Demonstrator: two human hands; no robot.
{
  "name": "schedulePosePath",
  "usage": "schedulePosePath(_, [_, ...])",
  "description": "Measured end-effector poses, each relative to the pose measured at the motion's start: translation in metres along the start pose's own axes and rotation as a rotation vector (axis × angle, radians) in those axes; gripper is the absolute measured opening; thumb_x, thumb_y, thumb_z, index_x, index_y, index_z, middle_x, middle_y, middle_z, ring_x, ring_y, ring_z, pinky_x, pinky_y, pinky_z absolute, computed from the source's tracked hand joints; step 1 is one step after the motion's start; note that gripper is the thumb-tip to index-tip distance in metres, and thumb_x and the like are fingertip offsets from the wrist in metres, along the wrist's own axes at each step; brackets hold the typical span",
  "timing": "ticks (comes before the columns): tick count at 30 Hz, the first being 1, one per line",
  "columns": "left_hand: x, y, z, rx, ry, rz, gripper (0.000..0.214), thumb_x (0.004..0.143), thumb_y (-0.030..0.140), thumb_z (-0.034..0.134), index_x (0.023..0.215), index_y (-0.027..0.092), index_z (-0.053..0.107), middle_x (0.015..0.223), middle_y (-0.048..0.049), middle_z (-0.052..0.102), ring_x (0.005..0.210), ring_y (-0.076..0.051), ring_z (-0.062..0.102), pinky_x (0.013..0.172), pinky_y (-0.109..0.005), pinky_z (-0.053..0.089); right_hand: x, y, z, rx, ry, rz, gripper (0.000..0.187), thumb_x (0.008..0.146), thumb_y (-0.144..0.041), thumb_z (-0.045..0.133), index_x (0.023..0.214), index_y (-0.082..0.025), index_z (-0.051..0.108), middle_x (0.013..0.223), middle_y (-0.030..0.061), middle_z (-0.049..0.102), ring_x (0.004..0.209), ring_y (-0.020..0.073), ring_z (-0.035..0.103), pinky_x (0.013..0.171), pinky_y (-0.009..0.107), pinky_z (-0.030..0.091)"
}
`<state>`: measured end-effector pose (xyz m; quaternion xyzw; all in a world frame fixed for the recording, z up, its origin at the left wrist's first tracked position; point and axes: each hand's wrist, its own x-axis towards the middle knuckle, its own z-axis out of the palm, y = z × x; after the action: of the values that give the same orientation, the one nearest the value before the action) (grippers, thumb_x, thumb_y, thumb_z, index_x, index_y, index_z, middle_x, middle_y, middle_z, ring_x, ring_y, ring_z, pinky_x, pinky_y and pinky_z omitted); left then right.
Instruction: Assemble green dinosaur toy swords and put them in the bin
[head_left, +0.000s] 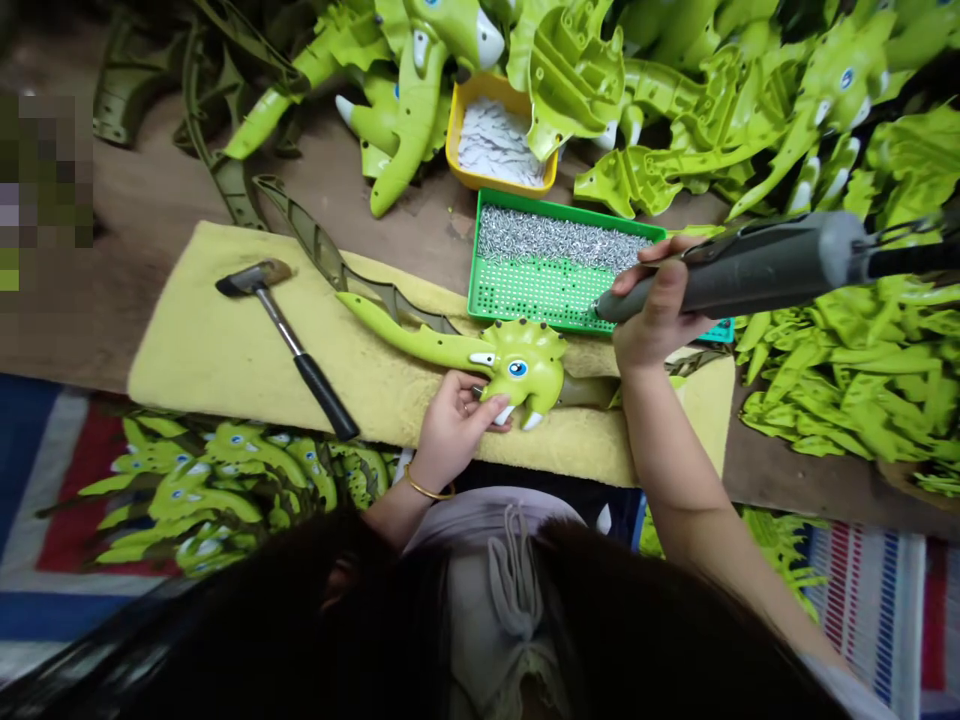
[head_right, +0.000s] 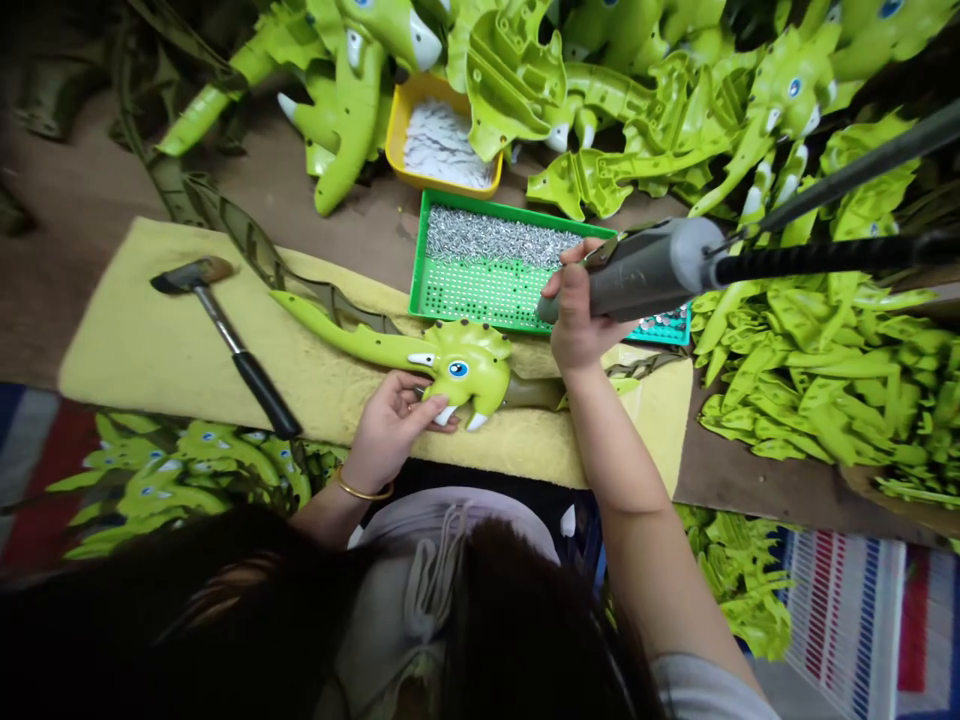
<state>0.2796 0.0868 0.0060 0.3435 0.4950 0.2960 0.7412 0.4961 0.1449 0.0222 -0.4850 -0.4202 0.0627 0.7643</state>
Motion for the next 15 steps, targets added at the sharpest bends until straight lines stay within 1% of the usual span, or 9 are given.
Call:
schedulePosePath(3, [0.0,0.001,-0.001,-0.003,-0.019,0.007,0.056,0.059,0.049,0.083,0.088,0.02,0.045,0.068,0.0039,0.065,0.058,-0.016,0.068,0.055,-0.031,0.062,0.002,-0.004,0.003,-0.063,0.016,0.022,0.025,0.082,-0.049,0.062,0.091,-0.027,0.056,0.08,-0.004,0.057,0.048,0.0058,0.052,0.045,0.024,0.044])
schedulePosePath(6, [0.0,0.003,-0.003,-0.006,-0.048,0.003,0.056,0.06,0.048,0.083,0.089,0.019,0.044,0.07,0.0045,0.064,0.059,-0.014,0.067,0.057,-0.03,0.061,0.009,-0.016,0.006,-0.023,0.017,0.029,0.028,0.078,-0.046,0.067,0.092,-0.024,0.058,0.079,-0.004,0.062,0.046,0.0066,0.056,0.043,0.024,0.044])
schedulePosePath(9, [-0.002,0.004,-0.005,-0.004,-0.111,0.013,0.058,0.056,0.034,0.087,0.092,0.019,0.046,0.075,0.0044,0.064,0.067,-0.012,0.068,0.064,-0.027,0.059,0.011,-0.045,0.012,0.082,0.077,-0.011,0.024,0.078,-0.043,0.066,0.092,-0.024,0.061,0.078,-0.0039,0.063,0.044,0.0062,0.056,0.04,0.022,0.039])
schedulePosePath(11, [-0.003,0.002,-0.005,-0.01,-0.126,0.038,0.06,0.053,0.024,0.088,0.094,0.019,0.046,0.078,0.0041,0.065,0.071,-0.012,0.068,0.067,-0.024,0.056,0.0,-0.069,0.017,0.132,0.091,-0.018,0.023,0.082,-0.046,0.059,0.092,-0.026,0.063,0.078,-0.0044,0.061,0.043,0.005,0.052,0.037,0.021,0.036])
schedulePosePath(12, [-0.003,0.001,-0.004,-0.017,-0.123,0.048,0.059,0.052,0.022,0.088,0.095,0.019,0.047,0.078,0.004,0.065,0.072,-0.012,0.068,0.068,-0.023,0.055,-0.008,-0.08,0.019,0.143,0.057,-0.007,0.024,0.083,-0.049,0.056,0.093,-0.028,0.063,0.079,-0.0047,0.06,0.041,0.0045,0.05,0.036,0.021,0.035])
schedulePosePath(13, [-0.003,0.0,-0.003,-0.026,-0.117,0.053,0.059,0.053,0.021,0.088,0.094,0.019,0.046,0.078,0.0041,0.065,0.072,-0.012,0.068,0.067,-0.023,0.054,-0.018,-0.09,0.02,0.155,-0.007,0.013,0.025,0.084,-0.051,0.055,0.095,-0.03,0.063,0.079,-0.0049,0.058,0.04,0.0042,0.048,0.034,0.021,0.035])
schedulePosePath(15, [-0.002,-0.002,-0.001,-0.047,-0.114,0.049,0.058,0.052,0.02,0.087,0.093,0.02,0.045,0.076,0.0045,0.064,0.068,-0.012,0.067,0.065,-0.024,0.053,-0.04,-0.103,0.02,0.165,-0.188,0.067,0.029,0.081,-0.056,0.056,0.098,-0.034,0.061,0.079,-0.0052,0.056,0.04,0.0044,0.047,0.034,0.021,0.037])
